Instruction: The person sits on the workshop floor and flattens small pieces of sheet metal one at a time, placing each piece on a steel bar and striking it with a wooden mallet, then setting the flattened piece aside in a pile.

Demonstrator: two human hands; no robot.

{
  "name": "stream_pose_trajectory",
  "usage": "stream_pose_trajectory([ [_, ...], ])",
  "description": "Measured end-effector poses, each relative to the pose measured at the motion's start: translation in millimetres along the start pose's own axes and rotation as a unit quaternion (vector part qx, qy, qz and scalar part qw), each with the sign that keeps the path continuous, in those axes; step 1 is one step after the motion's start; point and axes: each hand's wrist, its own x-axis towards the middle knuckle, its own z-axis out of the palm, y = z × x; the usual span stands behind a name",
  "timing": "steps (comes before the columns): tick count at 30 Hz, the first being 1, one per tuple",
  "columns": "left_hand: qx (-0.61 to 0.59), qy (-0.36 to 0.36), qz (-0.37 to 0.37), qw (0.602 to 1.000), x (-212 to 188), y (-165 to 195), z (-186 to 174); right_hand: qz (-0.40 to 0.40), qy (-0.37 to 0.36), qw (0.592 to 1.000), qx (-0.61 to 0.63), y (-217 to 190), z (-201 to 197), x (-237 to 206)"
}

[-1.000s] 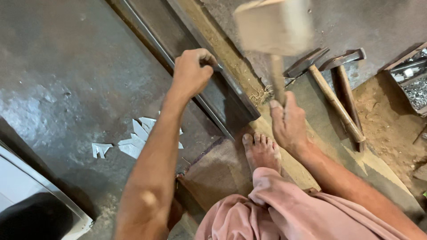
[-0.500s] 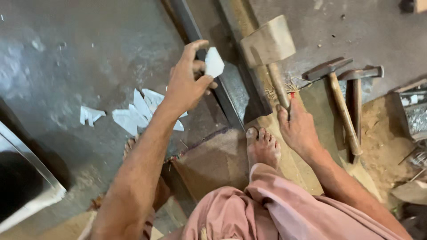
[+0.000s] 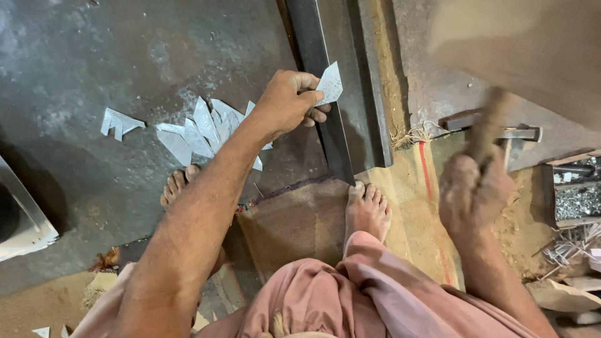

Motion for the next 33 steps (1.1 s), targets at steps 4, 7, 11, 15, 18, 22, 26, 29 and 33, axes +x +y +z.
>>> stream_pose_trajectory([
  [4, -0.013, -0.006, -0.001, 1.0, 2, -2, 1, 0.091, -0.009, 0.933, 0.349, 0, 22, -6],
  [7, -0.018, -0.022, 0.017, 0.999, 4, -2, 0, 0.001, -0.16, 0.968, -0.193, 2, 29, 5],
  [11, -0.035, -0.027, 0.009, 0.999, 4, -3, 0, 0.168, -0.038, 0.976, 0.132, -9, 1, 13],
  [15, -0.05, -0.014, -0.011, 0.999, 1, -8, 4, 0.028, 0.028, 0.947, 0.319, -2, 6, -6],
  [18, -0.062, -0.012, 0.002, 0.998, 4, -11, 5, 0.366, 0.064, 0.812, 0.451, 18, 25, -15],
  [22, -0.08, -0.025, 0.013, 0.996, 9, -19, 5, 0.274, -0.006, 0.962, 0.01, 19, 12, -11],
  [26, -0.093, -0.028, 0.012, 0.995, 11, -29, 4, 0.114, 0.098, 0.94, 0.306, -4, 2, -9],
  [29, -0.104, -0.003, 0.021, 0.994, 14, -34, 3, 0.119, 0.036, 0.944, 0.304, -5, 23, -6],
  [33, -0.081, -0.015, 0.012, 0.997, 16, -39, 1, 0.162, -0.118, 0.975, -0.097, 7, 33, 3],
])
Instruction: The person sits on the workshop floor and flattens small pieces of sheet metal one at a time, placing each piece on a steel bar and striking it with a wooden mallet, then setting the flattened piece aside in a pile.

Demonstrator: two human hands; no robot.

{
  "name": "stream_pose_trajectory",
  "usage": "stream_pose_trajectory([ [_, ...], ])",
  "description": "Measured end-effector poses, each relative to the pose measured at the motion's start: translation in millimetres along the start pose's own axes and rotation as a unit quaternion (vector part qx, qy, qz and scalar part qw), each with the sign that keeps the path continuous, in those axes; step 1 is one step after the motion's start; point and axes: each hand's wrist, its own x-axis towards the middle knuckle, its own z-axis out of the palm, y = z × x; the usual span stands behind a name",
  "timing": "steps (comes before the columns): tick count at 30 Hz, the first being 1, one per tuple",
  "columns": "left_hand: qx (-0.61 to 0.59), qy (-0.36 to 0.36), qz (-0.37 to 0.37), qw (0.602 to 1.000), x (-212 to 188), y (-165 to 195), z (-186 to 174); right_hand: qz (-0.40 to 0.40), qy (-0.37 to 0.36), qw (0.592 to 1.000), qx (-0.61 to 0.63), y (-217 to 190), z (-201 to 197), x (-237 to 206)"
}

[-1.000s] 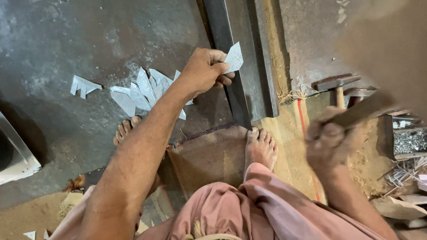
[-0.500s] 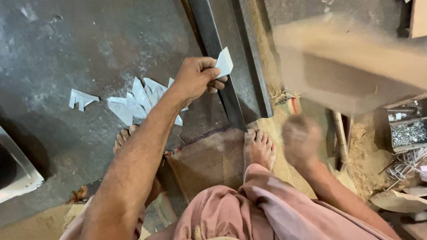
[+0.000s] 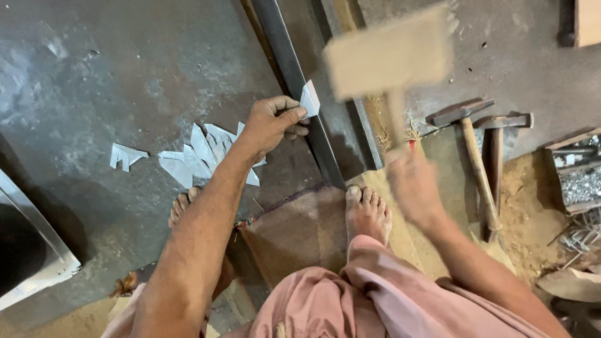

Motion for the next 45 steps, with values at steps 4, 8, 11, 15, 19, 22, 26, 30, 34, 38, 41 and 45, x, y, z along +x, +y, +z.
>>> stream_pose_trajectory([
  [4, 0.004, 0.015, -0.009, 1.0, 1, -7, 1, -0.033, 0.104, 0.93, 0.35, -2, -4, 1],
  [8, 0.005, 0.018, 0.014, 1.0, 5, -13, -1, -0.045, -0.01, 0.987, 0.152, 3, 9, 10],
  [11, -0.004, 0.007, -0.003, 1.0, 6, -15, -2, 0.135, -0.064, 0.938, 0.311, 23, 14, 30],
  [15, -0.015, 0.007, 0.028, 0.999, 9, -18, -4, 0.204, 0.005, 0.891, 0.405, 30, 13, 36],
  [19, -0.038, -0.002, 0.021, 0.999, 11, -21, -4, 0.045, -0.076, 0.994, -0.063, -22, -13, 27],
  [22, -0.052, 0.013, 0.005, 0.999, 8, -25, -2, -0.088, -0.015, 0.963, -0.253, -81, -47, 19],
  [26, 0.009, 0.007, 0.113, 0.994, 2, -27, 0, -0.011, -0.165, 0.835, -0.525, -158, -68, 22],
  [30, 0.026, -0.006, 0.163, 0.986, 8, -29, -3, -0.059, -0.151, 0.733, -0.66, -210, -80, 16],
  [34, -0.058, -0.013, 0.001, 0.998, 14, -33, -4, -0.035, -0.173, 0.76, -0.626, -207, -67, 13],
  [38, -0.021, 0.035, 0.014, 0.999, 3, -25, 4, -0.049, -0.13, 0.833, -0.535, -157, -64, 32],
  [41, 0.006, 0.092, 0.191, 0.977, -16, -13, 20, -0.089, -0.017, 0.912, -0.399, -113, -73, 40],
  [45, 0.31, 0.212, 0.33, 0.866, -46, 6, 37, -0.088, 0.031, 0.992, 0.082, -48, -46, 22],
])
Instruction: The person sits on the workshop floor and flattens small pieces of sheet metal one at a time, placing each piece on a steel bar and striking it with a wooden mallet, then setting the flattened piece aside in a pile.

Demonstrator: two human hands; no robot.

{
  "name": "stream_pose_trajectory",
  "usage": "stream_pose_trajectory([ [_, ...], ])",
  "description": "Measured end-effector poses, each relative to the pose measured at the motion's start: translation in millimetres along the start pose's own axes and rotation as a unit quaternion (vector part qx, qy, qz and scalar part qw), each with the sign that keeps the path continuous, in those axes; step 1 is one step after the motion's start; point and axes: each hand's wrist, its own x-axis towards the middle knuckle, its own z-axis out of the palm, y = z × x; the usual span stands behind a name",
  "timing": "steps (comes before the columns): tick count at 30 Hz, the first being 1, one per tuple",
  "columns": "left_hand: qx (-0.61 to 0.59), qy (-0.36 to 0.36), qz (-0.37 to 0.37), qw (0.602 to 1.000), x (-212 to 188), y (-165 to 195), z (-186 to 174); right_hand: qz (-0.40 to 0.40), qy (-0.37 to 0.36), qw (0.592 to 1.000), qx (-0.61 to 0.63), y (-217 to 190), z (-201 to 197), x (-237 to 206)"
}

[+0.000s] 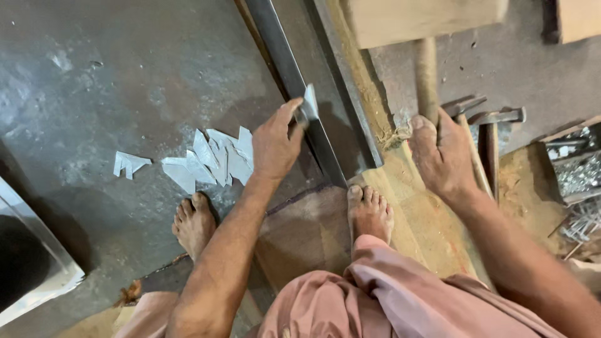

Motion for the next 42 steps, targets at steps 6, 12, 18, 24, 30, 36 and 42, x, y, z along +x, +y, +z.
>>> stream_pose_trajectory([
  [6, 0.132, -0.059, 0.101, 0.984, 47, 37, -1, 0.188, 0.117, 0.968, 0.121, 64, -9, -34],
  [12, 0.339, -0.4, -0.037, 0.851, 139, 43, 71, 0.033, 0.205, 0.975, -0.08, 43, -26, -45],
  [18, 0.31, -0.508, -0.146, 0.79, 157, 16, 95, 0.085, -0.022, 0.986, -0.139, 49, -4, -43],
  [24, 0.335, -0.543, -0.144, 0.756, 158, -2, 98, 0.06, 0.096, 0.99, -0.086, 61, 2, -53],
  [30, 0.349, -0.519, -0.058, 0.778, 163, -9, 105, 0.076, -0.04, 0.981, -0.176, 64, 4, -50],
  [36, 0.313, -0.536, -0.114, 0.776, 161, 10, 95, 0.004, 0.127, 0.988, -0.091, 72, 3, -57],
  [42, 0.31, -0.453, 0.008, 0.836, 150, 37, 67, 0.157, 0.043, 0.975, -0.152, 89, 12, -57],
])
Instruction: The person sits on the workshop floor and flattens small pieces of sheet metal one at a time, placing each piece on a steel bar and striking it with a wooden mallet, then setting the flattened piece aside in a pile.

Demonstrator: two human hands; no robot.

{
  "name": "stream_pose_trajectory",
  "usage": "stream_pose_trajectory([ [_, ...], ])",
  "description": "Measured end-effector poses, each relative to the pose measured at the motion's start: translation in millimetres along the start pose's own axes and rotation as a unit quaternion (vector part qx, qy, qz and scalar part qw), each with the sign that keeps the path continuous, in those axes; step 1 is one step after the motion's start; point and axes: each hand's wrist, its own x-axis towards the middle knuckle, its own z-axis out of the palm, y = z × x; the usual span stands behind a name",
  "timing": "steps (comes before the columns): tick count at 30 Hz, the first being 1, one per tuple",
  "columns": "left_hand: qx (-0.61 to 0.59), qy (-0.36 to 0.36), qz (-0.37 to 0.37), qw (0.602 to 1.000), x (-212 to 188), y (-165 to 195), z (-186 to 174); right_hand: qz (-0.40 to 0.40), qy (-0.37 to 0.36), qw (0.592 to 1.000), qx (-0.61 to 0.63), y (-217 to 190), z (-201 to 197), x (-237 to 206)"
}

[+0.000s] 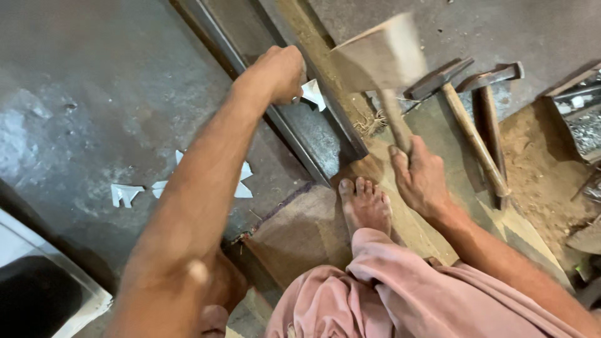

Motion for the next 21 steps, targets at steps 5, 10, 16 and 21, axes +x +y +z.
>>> stream_pose_trajectory([
  [5, -0.218, 0.176, 0.128, 0.952, -107, -104, 15, -0.042, -0.042, 0.996, -0.072, 18, 13, -15],
  [10, -0.15, 0.127, -0.112, 0.974, -244, -258, 63, -0.088, -0.125, 0.978, -0.144, 25, 48, -22],
  [16, 0.078, 0.275, -0.145, 0.947, -297, -283, 138, -0.059, -0.125, 0.974, -0.181, 28, 55, -16],
  [21, 0.17, 0.069, -0.031, 0.983, -291, -248, 140, -0.035, -0.116, 0.976, -0.182, 24, 55, -20],
])
